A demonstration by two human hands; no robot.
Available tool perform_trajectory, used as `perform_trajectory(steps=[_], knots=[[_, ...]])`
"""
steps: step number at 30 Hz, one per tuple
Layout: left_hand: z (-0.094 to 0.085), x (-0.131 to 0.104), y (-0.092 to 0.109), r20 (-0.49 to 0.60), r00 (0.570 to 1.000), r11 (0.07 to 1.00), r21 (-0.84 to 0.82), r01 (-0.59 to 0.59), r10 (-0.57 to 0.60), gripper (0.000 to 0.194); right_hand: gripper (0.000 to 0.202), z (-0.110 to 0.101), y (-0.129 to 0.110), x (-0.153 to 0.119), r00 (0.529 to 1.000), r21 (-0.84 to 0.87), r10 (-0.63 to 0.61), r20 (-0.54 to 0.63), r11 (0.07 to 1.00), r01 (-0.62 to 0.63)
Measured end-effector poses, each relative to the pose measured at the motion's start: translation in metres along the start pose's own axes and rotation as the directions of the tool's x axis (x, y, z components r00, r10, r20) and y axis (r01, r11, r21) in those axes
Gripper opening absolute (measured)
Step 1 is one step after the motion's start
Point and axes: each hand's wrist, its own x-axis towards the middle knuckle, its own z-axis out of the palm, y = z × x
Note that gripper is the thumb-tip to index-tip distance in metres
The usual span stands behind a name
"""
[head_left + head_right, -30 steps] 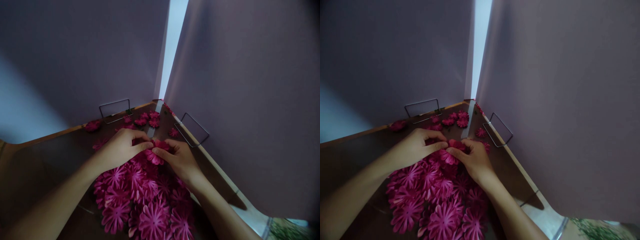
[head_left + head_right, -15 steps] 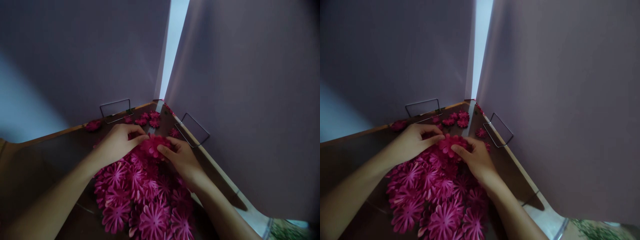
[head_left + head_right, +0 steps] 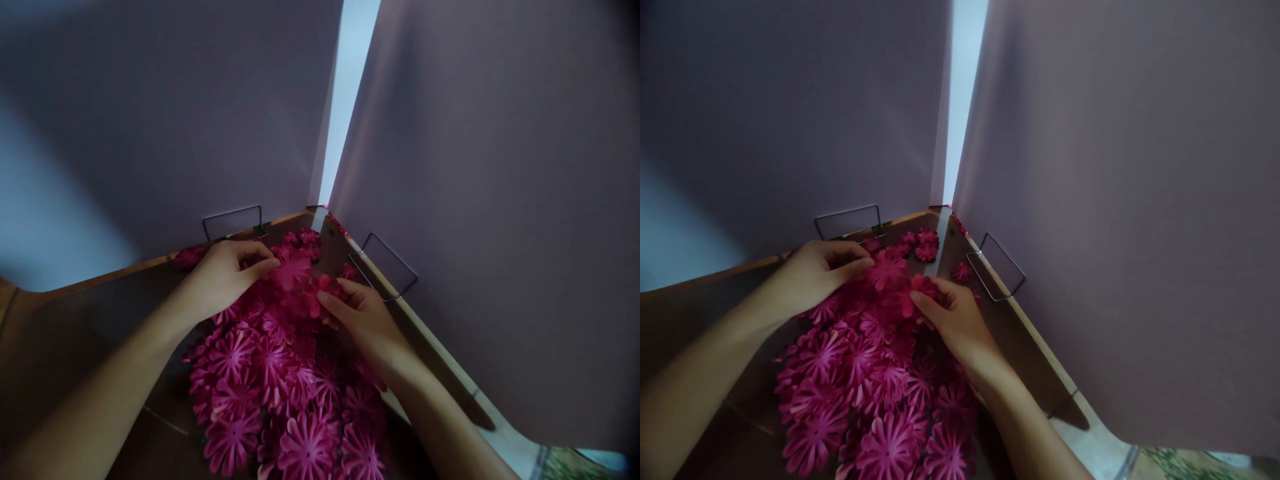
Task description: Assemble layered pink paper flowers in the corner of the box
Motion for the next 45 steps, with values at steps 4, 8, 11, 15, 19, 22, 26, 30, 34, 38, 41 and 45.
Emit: perform_trajectory(steps=[4, 8, 11, 15, 19, 22, 26, 30, 34, 38, 41, 45], knots=[[-0.002, 0.000, 0.002, 0.034, 0.999, 1.000, 0.003, -0.006, 0.006, 0.032, 0.023, -0.003, 0.002, 0.002, 0.999, 0.005, -0.017, -0.050, 1.000, 0.017], [-0.002, -0.002, 0.004, 0.078, 0.997, 1.000, -0.026, 0.006, -0.004, 0.031, 0.026, -0.005, 0.003, 0.003, 0.998, -0.005, -0.019, -0.059, 1.000, 0.019], [-0.001, -0.003, 0.003, 0.164, 0.986, 0.998, -0.046, 0.036, -0.028, 0.028, 0.028, -0.006, 0.004, 0.003, 0.998, -0.031, -0.021, -0.066, 0.999, 0.019], [-0.002, -0.004, -0.001, 0.189, 0.981, 0.999, 0.033, 0.035, -0.041, 0.025, 0.029, -0.006, 0.004, 0.003, 0.997, -0.029, -0.010, -0.076, 1.000, 0.008], [0.000, -0.004, 0.001, 0.033, 0.999, 0.986, 0.164, 0.008, -0.013, 0.029, 0.028, -0.002, 0.000, 0.001, 0.996, -0.043, -0.028, -0.082, 0.999, 0.024], [0.006, -0.008, 0.012, 0.065, 0.996, 0.993, 0.098, -0.066, 0.060, 0.030, 0.030, 0.001, -0.002, 0.000, 0.997, -0.077, -0.040, -0.062, 0.996, 0.035], [0.019, -0.016, 0.027, 0.162, 0.979, 0.993, -0.024, -0.118, 0.120, 0.024, 0.032, 0.004, 0.002, -0.001, 0.998, -0.058, -0.034, -0.046, 0.998, 0.032], [0.028, -0.018, 0.032, 0.206, 0.971, 0.992, -0.063, -0.108, 0.119, 0.020, 0.037, 0.004, 0.007, 0.001, 0.997, -0.087, -0.058, -0.048, 0.995, 0.054], [0.029, -0.016, 0.029, 0.197, 0.976, 0.994, -0.071, -0.078, 0.091, 0.019, 0.037, 0.002, 0.008, 0.001, 0.997, -0.093, -0.062, -0.034, 0.994, 0.059], [0.026, -0.015, 0.025, 0.154, 0.985, 0.997, -0.015, -0.076, 0.077, 0.022, 0.032, 0.003, 0.003, -0.001, 0.998, -0.038, -0.069, 0.014, 0.997, 0.069], [0.024, -0.014, 0.022, 0.130, 0.990, 0.997, 0.027, -0.066, 0.062, 0.027, 0.025, 0.005, -0.003, -0.004, 0.999, -0.005, -0.023, 0.048, 1.000, 0.023], [0.022, -0.014, 0.023, 0.114, 0.991, 0.997, 0.021, -0.076, 0.073, 0.027, 0.020, 0.006, -0.008, -0.006, 0.996, -0.008, 0.010, 0.089, 1.000, -0.009]])
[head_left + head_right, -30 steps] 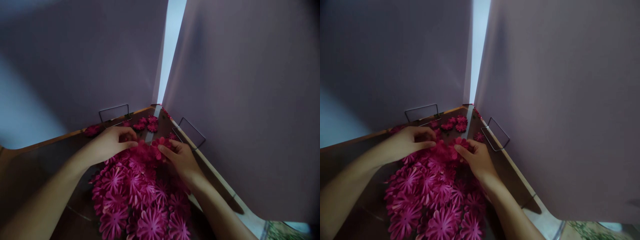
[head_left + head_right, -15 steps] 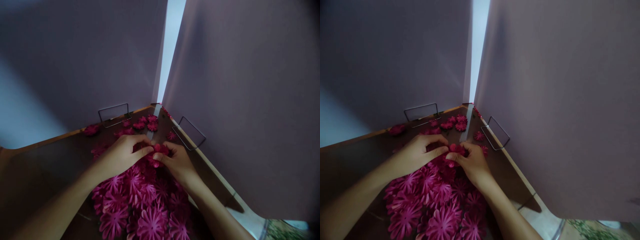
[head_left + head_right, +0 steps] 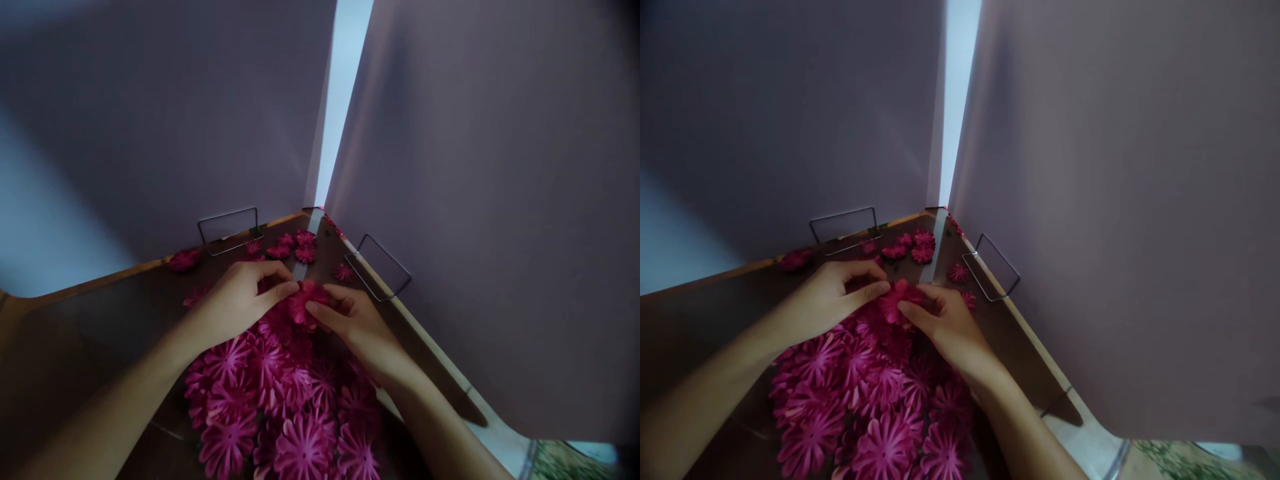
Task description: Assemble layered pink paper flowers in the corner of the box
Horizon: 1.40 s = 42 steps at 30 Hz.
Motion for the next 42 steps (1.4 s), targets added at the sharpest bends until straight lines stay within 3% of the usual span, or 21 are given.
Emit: perform_trajectory(steps=[10, 14, 17, 20, 23, 32, 42], knots=[[0.004, -0.002, 0.004, 0.059, 0.998, 0.989, -0.150, -0.016, 0.025, 0.019, 0.026, -0.003, 0.009, 0.005, 0.995, 0.020, -0.008, -0.099, 1.000, 0.010], [0.007, -0.001, 0.005, 0.048, 0.999, 0.995, -0.100, -0.018, 0.023, 0.014, 0.027, -0.005, 0.012, 0.007, 0.990, 0.005, -0.012, -0.141, 1.000, 0.013], [0.009, -0.003, 0.008, -0.042, 0.986, 0.986, -0.032, -0.161, 0.160, 0.008, 0.028, -0.007, 0.015, 0.007, 0.990, 0.006, -0.004, -0.142, 1.000, 0.005], [0.012, -0.005, 0.009, -0.078, 0.915, 0.918, 0.036, -0.395, 0.396, 0.009, 0.030, -0.009, 0.017, 0.008, 0.995, 0.008, -0.010, -0.101, 1.000, 0.011], [0.015, -0.005, 0.006, -0.091, 0.863, 0.868, 0.050, -0.494, 0.496, 0.014, 0.037, -0.010, 0.018, 0.007, 0.997, -0.008, -0.010, -0.070, 1.000, 0.010], [0.022, -0.003, -0.001, -0.086, 0.847, 0.851, 0.084, -0.519, 0.525, 0.008, 0.054, -0.016, 0.018, 0.003, 1.000, -0.020, -0.021, -0.013, 1.000, 0.021], [0.015, -0.002, -0.004, -0.061, 0.840, 0.828, 0.220, -0.515, 0.539, 0.008, 0.047, -0.011, 0.003, -0.001, 0.999, -0.050, 0.006, 0.037, 0.999, -0.004]])
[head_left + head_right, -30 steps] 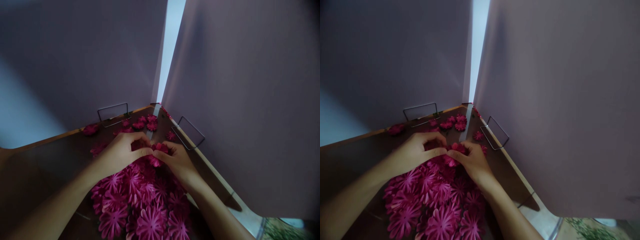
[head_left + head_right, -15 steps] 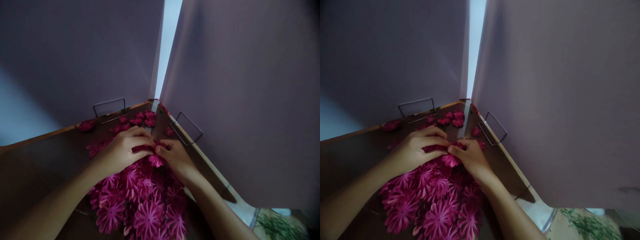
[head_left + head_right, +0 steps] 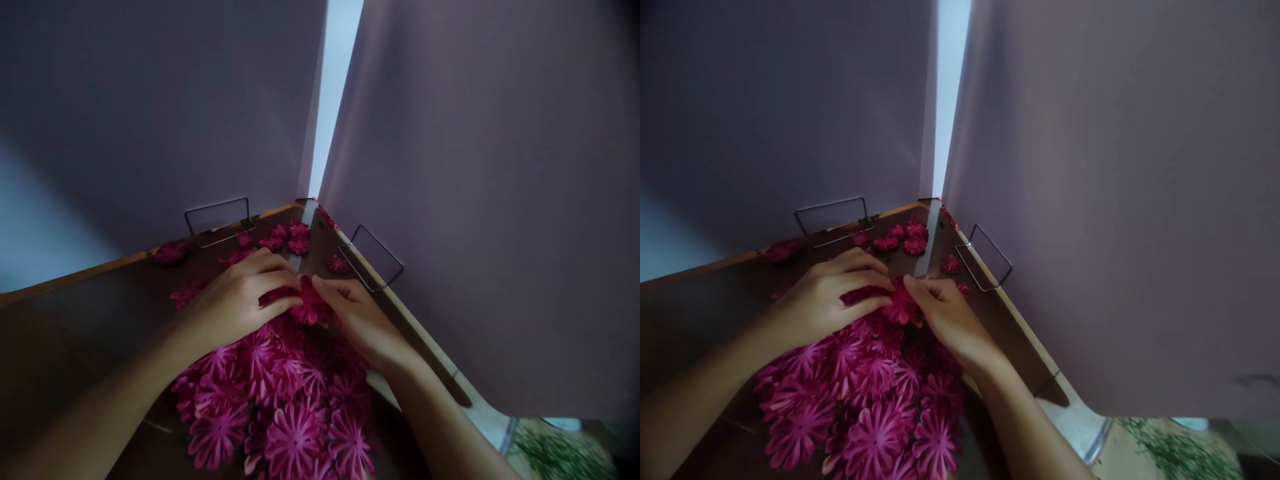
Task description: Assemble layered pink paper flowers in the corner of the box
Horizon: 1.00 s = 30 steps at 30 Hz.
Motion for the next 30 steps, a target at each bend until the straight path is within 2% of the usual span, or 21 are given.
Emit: perform_trajectory(steps=[4, 11, 18, 25, 30], knots=[[0.001, 0.000, 0.003, -0.009, 0.997, 0.996, 0.034, -0.078, 0.078, 0.018, 0.049, 0.000, 0.005, 0.001, 1.000, -0.041, 0.022, 0.004, 0.999, -0.022], [-0.002, -0.001, 0.006, 0.040, 0.984, 0.983, 0.060, -0.173, 0.171, 0.010, 0.050, -0.001, 0.013, 0.002, 0.998, 0.043, 0.028, 0.064, 0.999, -0.031], [-0.008, 0.000, 0.000, -0.014, 0.991, 0.990, 0.055, -0.129, 0.130, 0.009, 0.036, -0.009, 0.007, 0.001, 0.985, 0.125, -0.020, 0.174, 0.992, -0.002], [-0.012, -0.001, -0.003, -0.082, 0.991, 0.993, 0.065, -0.100, 0.105, 0.011, 0.039, -0.014, 0.008, 0.004, 0.981, 0.204, 0.015, 0.195, 0.977, -0.055], [-0.015, -0.001, -0.004, -0.122, 0.991, 0.998, 0.055, -0.041, 0.048, 0.013, 0.038, -0.015, 0.007, 0.005, 0.986, 0.217, 0.024, 0.162, 0.974, -0.060]])
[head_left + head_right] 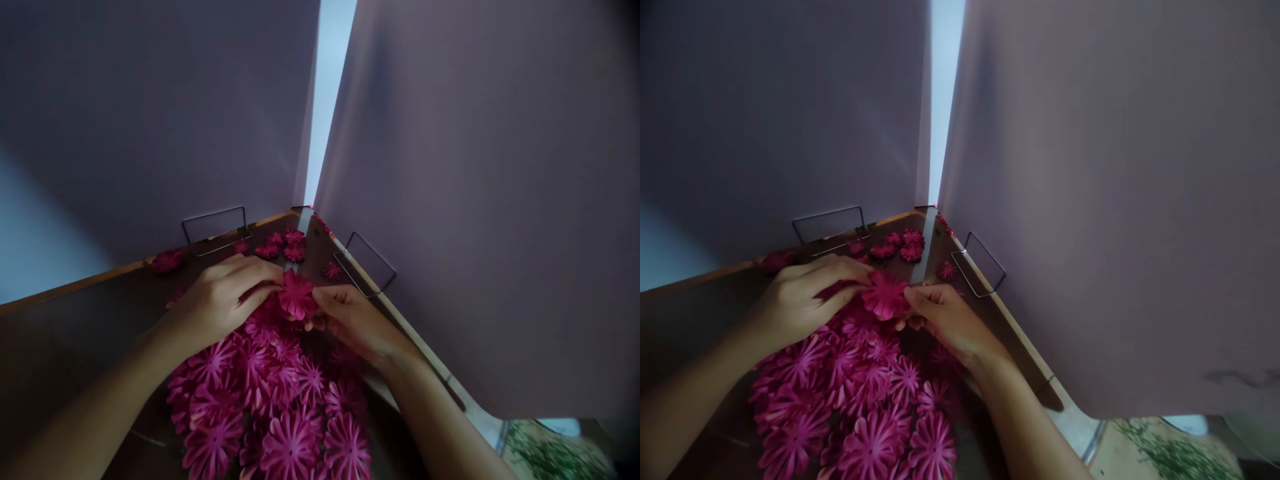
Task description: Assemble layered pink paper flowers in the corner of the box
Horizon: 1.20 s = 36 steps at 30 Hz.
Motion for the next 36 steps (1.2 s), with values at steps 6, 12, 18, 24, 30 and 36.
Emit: perform_trajectory(steps=[6, 12, 18, 24, 30, 36], knots=[[-0.004, 0.001, 0.000, -0.047, 0.998, 0.999, -0.024, 0.033, -0.034, 0.011, 0.038, 0.002, -0.005, -0.002, 1.000, -0.018, -0.023, -0.012, 1.000, 0.023], [-0.010, 0.003, -0.004, -0.161, 0.982, 0.995, -0.011, 0.102, -0.103, 0.005, 0.036, -0.004, 0.000, 0.002, 0.995, 0.050, -0.065, -0.069, 0.996, 0.069], [-0.021, 0.003, -0.005, -0.109, 0.983, 0.989, -0.048, 0.142, -0.147, 0.006, 0.040, -0.006, 0.000, 0.004, 0.983, -0.016, -0.103, -0.151, 0.995, 0.102], [-0.018, 0.001, -0.003, -0.017, 0.984, 0.983, 0.033, 0.179, -0.179, 0.013, 0.038, -0.002, -0.001, 0.002, 0.969, -0.104, -0.136, -0.205, 0.988, 0.117], [0.000, 0.005, 0.013, -0.014, 0.999, 0.996, 0.072, 0.046, -0.045, 0.008, 0.039, 0.011, -0.004, -0.001, 0.973, -0.223, -0.116, -0.202, 0.972, 0.070], [0.014, 0.004, 0.023, 0.042, 0.999, 0.997, 0.078, -0.023, 0.019, 0.006, 0.043, 0.023, -0.002, 0.000, 0.976, -0.352, -0.138, -0.168, 0.933, 0.072]])
